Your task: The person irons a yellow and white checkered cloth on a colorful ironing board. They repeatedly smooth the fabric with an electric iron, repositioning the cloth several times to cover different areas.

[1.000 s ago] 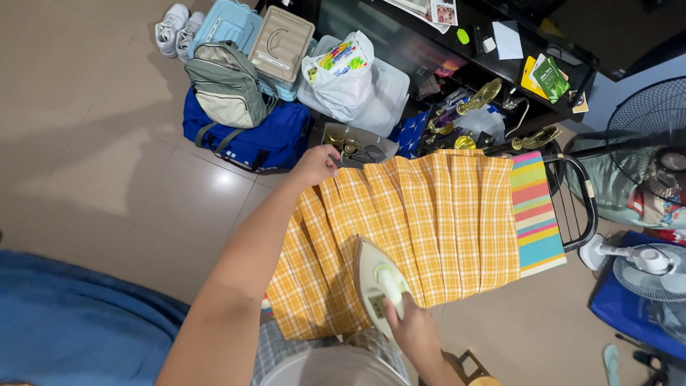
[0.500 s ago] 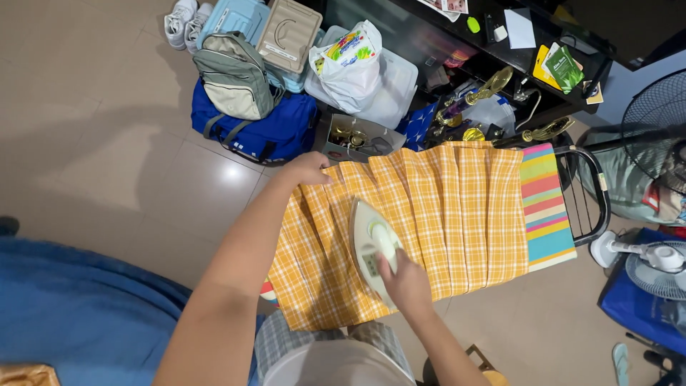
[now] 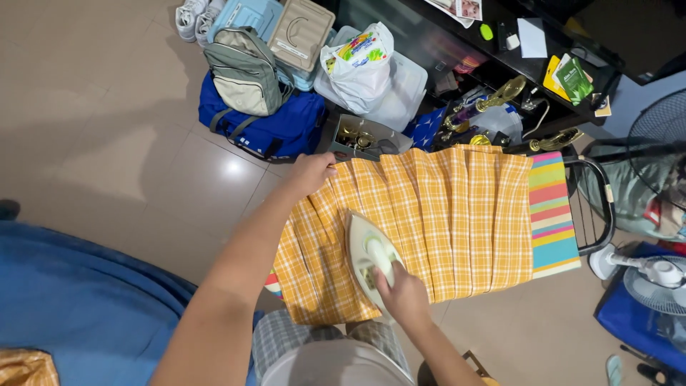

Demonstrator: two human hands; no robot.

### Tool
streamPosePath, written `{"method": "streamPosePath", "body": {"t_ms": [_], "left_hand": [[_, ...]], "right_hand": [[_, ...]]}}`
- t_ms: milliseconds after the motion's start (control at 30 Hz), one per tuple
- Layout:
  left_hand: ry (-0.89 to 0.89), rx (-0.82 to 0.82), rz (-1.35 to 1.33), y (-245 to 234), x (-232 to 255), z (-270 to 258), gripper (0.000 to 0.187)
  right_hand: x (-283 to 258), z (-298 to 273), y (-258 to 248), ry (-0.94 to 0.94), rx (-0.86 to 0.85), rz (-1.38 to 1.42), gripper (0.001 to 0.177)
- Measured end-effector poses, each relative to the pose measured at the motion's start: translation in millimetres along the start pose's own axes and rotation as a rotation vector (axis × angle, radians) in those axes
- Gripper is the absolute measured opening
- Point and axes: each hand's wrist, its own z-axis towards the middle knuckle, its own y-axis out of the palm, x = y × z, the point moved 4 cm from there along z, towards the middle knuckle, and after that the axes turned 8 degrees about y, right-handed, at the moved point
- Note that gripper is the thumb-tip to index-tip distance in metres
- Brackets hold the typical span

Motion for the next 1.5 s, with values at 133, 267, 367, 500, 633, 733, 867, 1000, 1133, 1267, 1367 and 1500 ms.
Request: {"method": "streamPosePath", "body": {"t_ms": [133, 267, 367, 500, 633, 733, 867, 1000, 1133, 1267, 1367, 1500], "left_hand": [[0.096, -0.002, 0.246, -2, 2, 1, 0.014], [0.109, -0.079, 0.295, 11, -19, 9, 0.014], [0.175, -0.085, 0.320, 16, -19, 10, 0.014], [0.140, -0.160, 0.311, -3, 7, 4, 0.013], [0.101, -0.195, 0.294, -4, 7, 2, 0.010], [0.111, -0.170, 0.281, -3, 1, 5, 0.010], [0.122, -0.161, 0.285, -5, 0, 8, 0.011], [0.104, -0.185, 0.305, -7, 4, 10, 0.013], [0.079, -0.206, 0.312, -5, 7, 3, 0.016], [-0.067, -0.212, 0.237, -5, 5, 1, 0.033], [-0.175, -0.244, 0.223, -10, 17, -11, 0.046], [-0.118, -0.216, 0.232, -6, 11, -15, 0.043]], "right_hand": [[-50, 39, -8, -0.084, -0.004, -0.022, 0.044], [-69, 52, -13, -0.017, -0.037, -0.067, 0.047], [-51, 35, -14, -0.068, -0.019, -0.039, 0.047], [2, -8, -4, -0.016, -0.081, -0.114, 0.046], [23, -22, 3, 0.028, -0.079, -0.085, 0.043], [0, -4, 1, -0.016, -0.035, -0.079, 0.042], [-45, 37, -5, -0.050, 0.001, -0.075, 0.045], [-72, 54, -14, 0.006, -0.027, -0.055, 0.047], [-47, 29, -12, 0.015, -0.053, -0.013, 0.047], [12, -20, 4, 0.043, -0.077, -0.059, 0.044], [38, -59, 3, 0.095, -0.093, -0.009, 0.041], [34, -79, 1, 0.199, -0.126, 0.031, 0.039]]}}
